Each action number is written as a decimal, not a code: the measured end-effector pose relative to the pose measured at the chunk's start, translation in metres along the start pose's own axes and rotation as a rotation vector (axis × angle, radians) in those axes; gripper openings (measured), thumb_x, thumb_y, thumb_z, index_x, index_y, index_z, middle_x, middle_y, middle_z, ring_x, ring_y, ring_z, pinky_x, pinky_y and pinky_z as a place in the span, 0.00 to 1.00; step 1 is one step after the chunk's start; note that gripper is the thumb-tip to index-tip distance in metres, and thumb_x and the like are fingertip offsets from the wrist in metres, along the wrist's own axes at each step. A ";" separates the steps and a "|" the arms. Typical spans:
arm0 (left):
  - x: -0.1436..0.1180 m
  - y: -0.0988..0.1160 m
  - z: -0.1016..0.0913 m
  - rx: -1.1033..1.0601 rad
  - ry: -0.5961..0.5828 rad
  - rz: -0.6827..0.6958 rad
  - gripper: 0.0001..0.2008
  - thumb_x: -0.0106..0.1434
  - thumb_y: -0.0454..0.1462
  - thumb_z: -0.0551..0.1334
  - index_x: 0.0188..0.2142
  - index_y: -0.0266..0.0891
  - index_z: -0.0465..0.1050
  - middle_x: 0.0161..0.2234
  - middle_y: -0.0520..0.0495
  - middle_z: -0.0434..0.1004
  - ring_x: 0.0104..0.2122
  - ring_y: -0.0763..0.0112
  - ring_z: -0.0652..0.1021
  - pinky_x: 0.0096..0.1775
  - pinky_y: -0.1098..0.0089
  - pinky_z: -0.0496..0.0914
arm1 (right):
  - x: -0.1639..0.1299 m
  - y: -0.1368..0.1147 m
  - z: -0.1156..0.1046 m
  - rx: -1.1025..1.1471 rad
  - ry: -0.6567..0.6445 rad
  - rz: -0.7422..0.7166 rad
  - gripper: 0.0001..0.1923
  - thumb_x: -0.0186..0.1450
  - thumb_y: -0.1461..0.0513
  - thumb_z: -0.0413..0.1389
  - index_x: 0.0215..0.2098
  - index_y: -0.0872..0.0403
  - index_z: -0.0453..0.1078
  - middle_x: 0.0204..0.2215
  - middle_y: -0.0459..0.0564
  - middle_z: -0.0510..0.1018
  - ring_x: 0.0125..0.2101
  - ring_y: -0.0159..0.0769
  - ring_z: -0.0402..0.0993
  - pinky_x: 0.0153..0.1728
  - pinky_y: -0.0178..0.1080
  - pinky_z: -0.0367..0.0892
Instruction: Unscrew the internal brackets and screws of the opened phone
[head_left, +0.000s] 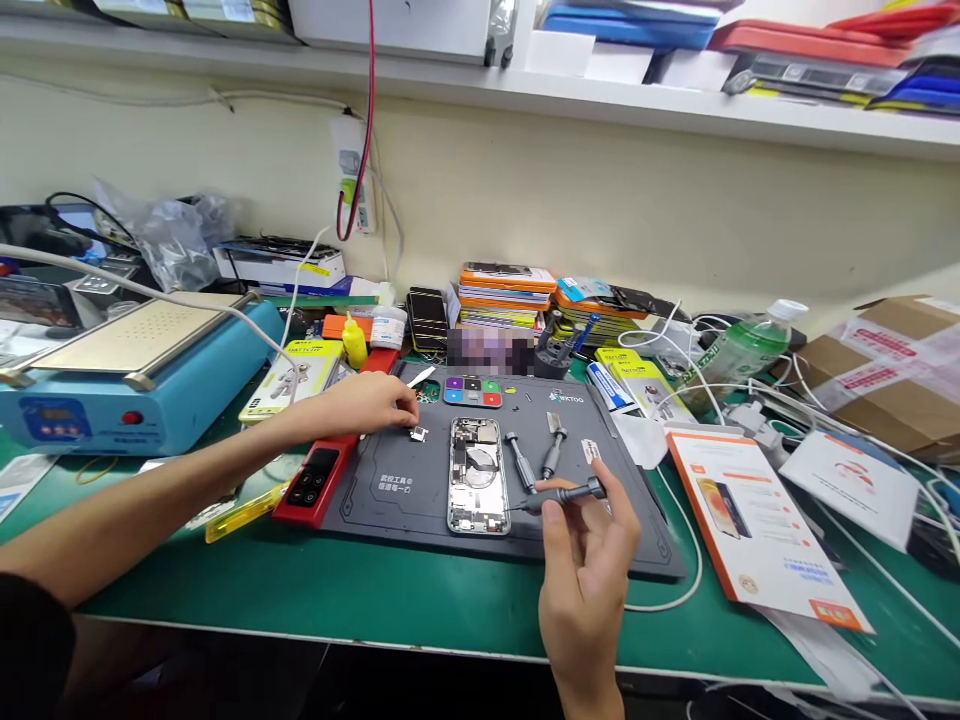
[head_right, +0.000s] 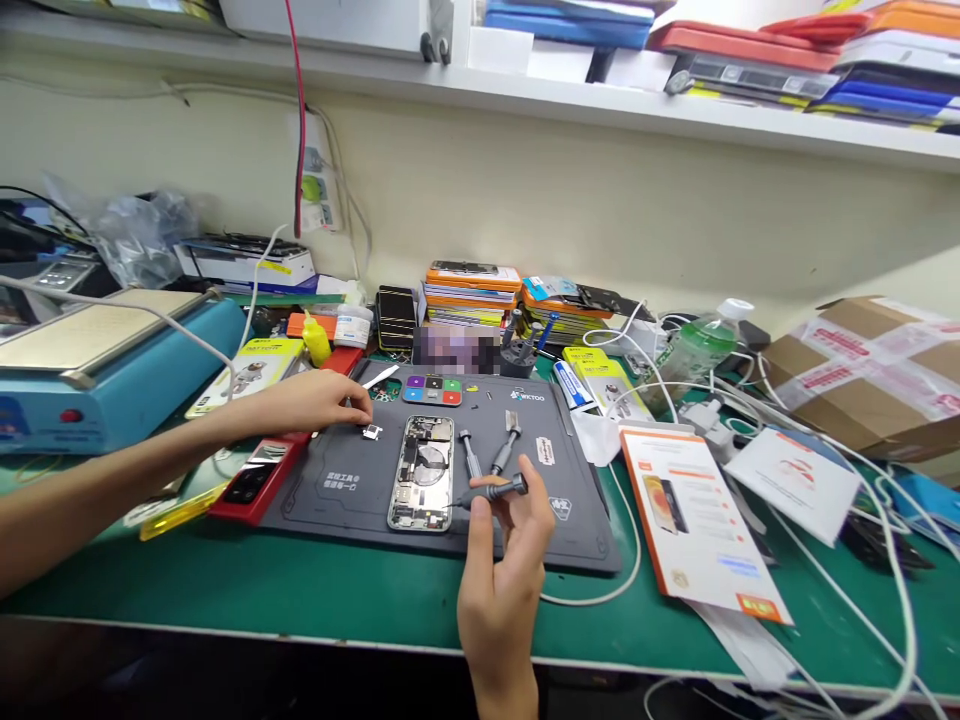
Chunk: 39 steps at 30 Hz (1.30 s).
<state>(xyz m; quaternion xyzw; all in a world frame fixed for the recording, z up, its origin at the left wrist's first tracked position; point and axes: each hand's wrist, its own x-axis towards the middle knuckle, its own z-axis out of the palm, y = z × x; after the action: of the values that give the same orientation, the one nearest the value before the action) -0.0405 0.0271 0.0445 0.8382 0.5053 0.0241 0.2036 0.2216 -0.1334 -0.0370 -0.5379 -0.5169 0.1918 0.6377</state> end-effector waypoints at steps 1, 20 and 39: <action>0.000 -0.001 -0.001 0.004 0.005 -0.004 0.12 0.73 0.44 0.65 0.42 0.40 0.84 0.42 0.47 0.87 0.43 0.62 0.83 0.45 0.63 0.74 | 0.000 0.000 0.000 -0.004 -0.002 -0.005 0.29 0.77 0.55 0.57 0.73 0.45 0.57 0.48 0.54 0.82 0.50 0.43 0.81 0.52 0.51 0.77; -0.038 0.029 0.056 0.117 0.138 0.552 0.13 0.81 0.41 0.53 0.52 0.42 0.75 0.42 0.46 0.86 0.38 0.62 0.84 0.38 0.67 0.71 | 0.005 0.001 0.003 -0.015 0.100 0.032 0.35 0.76 0.52 0.58 0.77 0.44 0.52 0.45 0.55 0.80 0.44 0.44 0.79 0.46 0.50 0.77; -0.039 0.019 0.072 0.003 0.129 0.502 0.13 0.69 0.28 0.54 0.33 0.42 0.72 0.30 0.53 0.81 0.30 0.67 0.78 0.32 0.66 0.64 | 0.004 -0.008 0.005 -0.243 0.209 0.116 0.37 0.71 0.52 0.64 0.74 0.49 0.60 0.41 0.53 0.82 0.39 0.42 0.81 0.39 0.43 0.77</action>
<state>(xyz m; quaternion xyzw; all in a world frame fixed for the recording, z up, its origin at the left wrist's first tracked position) -0.0263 -0.0370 -0.0081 0.9344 0.2935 0.1263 0.1574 0.2160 -0.1301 -0.0290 -0.6569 -0.4355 0.1074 0.6060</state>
